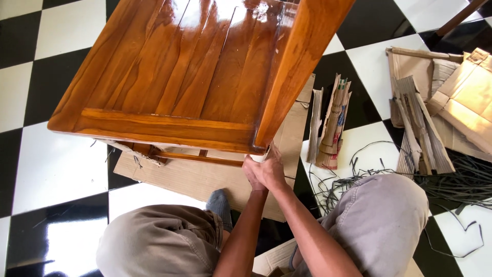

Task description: Wrap wooden table legs with cardboard and secure them with plastic ties for shipping

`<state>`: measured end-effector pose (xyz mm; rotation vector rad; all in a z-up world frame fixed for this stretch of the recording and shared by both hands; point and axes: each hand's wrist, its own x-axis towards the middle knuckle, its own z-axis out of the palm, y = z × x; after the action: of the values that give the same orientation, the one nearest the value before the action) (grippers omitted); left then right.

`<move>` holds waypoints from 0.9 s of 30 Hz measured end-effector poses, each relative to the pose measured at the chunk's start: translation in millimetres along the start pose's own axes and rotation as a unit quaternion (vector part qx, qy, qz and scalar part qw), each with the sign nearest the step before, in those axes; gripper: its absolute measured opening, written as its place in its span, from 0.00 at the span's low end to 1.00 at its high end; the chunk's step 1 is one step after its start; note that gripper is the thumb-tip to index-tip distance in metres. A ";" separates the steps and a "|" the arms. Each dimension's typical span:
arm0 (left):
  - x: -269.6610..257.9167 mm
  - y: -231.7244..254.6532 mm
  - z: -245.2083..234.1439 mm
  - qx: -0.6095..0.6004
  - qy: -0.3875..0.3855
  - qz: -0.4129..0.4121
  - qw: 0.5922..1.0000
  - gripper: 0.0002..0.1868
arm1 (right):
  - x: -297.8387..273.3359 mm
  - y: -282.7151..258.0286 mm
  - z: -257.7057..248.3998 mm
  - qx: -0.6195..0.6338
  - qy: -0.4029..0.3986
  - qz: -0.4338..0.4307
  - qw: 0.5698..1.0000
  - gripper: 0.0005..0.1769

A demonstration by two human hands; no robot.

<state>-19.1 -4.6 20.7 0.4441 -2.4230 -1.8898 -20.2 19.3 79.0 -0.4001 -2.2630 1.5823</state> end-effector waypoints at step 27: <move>-16.8 -28.3 -9.1 -0.057 0.056 0.163 0.983 0.35 | -17.6 22.9 -59.7 -0.029 -0.103 -0.150 0.983 0.44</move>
<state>4.5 -15.2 -1.5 0.1307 -2.1452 -1.7975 22.4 69.9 74.1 0.0967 -2.3885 1.4611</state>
